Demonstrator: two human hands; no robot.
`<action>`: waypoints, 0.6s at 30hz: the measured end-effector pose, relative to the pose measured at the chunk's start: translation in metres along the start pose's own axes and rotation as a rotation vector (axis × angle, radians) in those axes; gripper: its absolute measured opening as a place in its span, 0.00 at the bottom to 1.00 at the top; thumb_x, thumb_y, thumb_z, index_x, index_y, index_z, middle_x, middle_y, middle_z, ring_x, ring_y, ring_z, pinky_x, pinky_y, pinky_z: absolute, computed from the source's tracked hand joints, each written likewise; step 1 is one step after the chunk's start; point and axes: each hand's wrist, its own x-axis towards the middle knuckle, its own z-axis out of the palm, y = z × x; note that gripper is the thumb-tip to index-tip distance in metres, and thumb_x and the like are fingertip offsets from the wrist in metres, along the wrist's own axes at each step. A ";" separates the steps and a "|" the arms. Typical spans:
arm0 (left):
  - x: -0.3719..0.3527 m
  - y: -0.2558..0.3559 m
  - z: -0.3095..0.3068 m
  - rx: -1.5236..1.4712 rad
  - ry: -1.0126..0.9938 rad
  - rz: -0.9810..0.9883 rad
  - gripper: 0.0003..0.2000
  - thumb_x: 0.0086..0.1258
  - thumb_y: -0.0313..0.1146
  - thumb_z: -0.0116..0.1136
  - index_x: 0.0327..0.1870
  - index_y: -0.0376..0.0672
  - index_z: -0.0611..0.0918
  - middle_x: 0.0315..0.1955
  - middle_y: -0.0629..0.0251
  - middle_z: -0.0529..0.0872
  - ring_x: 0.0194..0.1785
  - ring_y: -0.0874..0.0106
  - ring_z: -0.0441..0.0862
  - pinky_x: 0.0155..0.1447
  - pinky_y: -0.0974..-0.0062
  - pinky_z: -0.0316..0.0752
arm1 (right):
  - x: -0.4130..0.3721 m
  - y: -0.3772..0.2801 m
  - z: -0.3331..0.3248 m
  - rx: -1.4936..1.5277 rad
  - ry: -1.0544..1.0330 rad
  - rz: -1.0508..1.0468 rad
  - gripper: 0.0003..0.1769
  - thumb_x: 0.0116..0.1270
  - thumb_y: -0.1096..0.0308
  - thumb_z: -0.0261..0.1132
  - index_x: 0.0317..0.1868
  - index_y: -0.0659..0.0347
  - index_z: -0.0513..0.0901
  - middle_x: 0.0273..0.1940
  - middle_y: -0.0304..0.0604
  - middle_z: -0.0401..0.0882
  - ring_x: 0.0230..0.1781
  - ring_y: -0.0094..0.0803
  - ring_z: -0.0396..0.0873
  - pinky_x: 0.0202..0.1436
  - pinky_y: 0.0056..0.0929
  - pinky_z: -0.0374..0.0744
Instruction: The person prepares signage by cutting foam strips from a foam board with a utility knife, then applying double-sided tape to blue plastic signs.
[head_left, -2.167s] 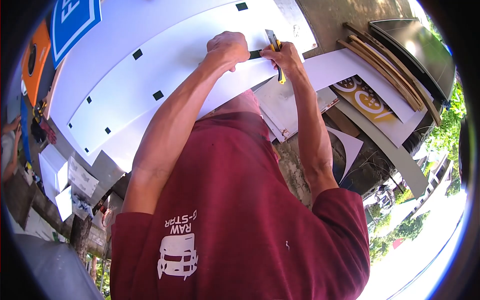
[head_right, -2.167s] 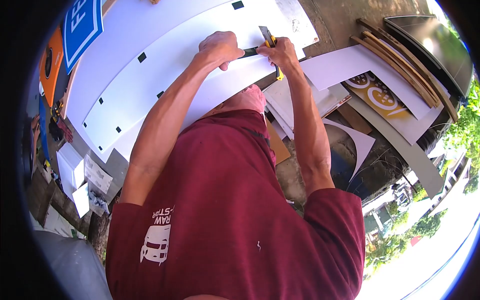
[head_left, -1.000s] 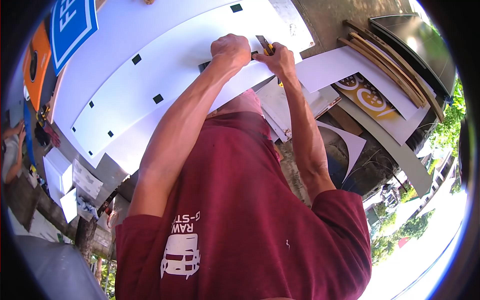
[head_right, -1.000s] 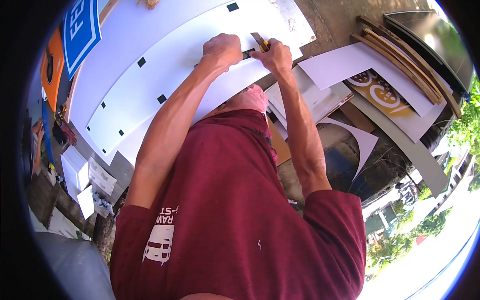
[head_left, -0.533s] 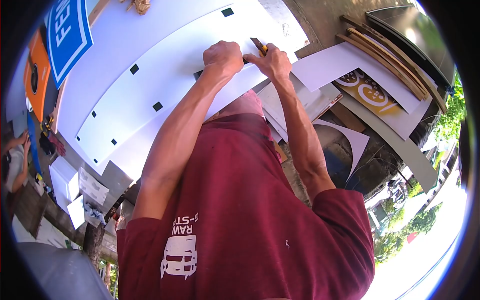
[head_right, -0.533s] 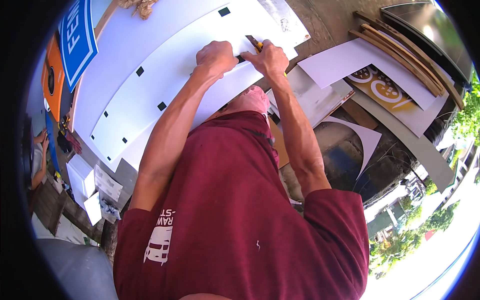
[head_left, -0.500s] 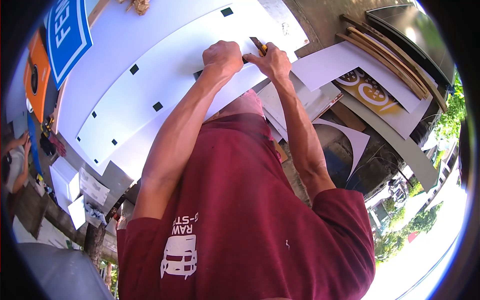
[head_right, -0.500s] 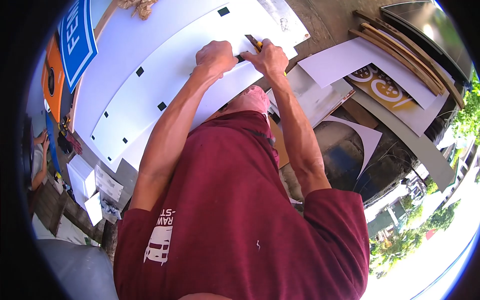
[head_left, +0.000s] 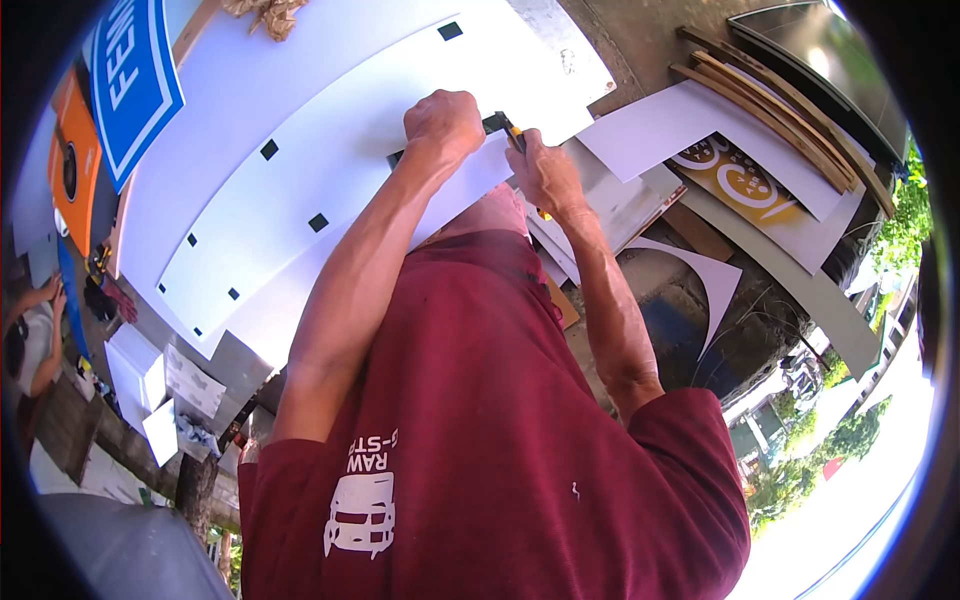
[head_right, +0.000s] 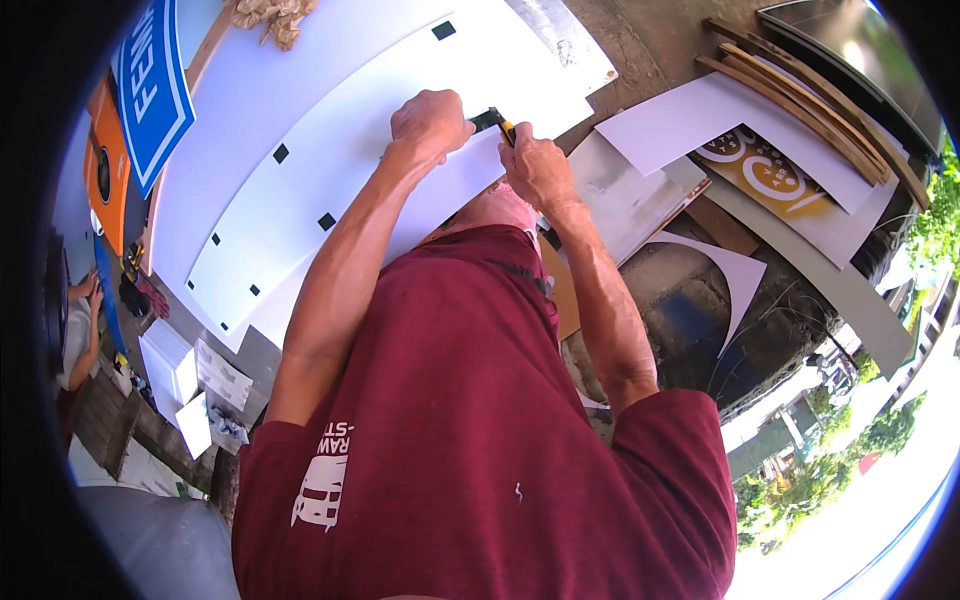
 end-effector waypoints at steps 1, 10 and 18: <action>0.000 0.001 -0.003 -0.019 -0.020 -0.010 0.09 0.64 0.32 0.62 0.40 0.40 0.89 0.36 0.54 0.89 0.41 0.60 0.88 0.47 0.65 0.84 | 0.000 -0.001 0.001 -0.013 0.009 -0.013 0.22 0.75 0.54 0.57 0.50 0.68 0.69 0.30 0.67 0.83 0.35 0.66 0.82 0.41 0.58 0.77; -0.002 0.000 -0.003 -0.051 -0.031 -0.016 0.12 0.62 0.30 0.63 0.45 0.39 0.90 0.46 0.50 0.90 0.52 0.56 0.89 0.53 0.64 0.84 | -0.003 -0.016 0.003 -0.043 -0.038 0.033 0.20 0.74 0.56 0.56 0.49 0.68 0.69 0.34 0.69 0.84 0.39 0.68 0.82 0.46 0.60 0.77; -0.001 0.000 -0.003 -0.056 -0.036 -0.007 0.12 0.63 0.32 0.63 0.45 0.39 0.90 0.46 0.50 0.90 0.52 0.56 0.89 0.52 0.64 0.84 | -0.005 -0.024 0.001 -0.049 -0.038 0.051 0.20 0.74 0.57 0.55 0.49 0.69 0.69 0.34 0.69 0.83 0.40 0.68 0.82 0.47 0.60 0.77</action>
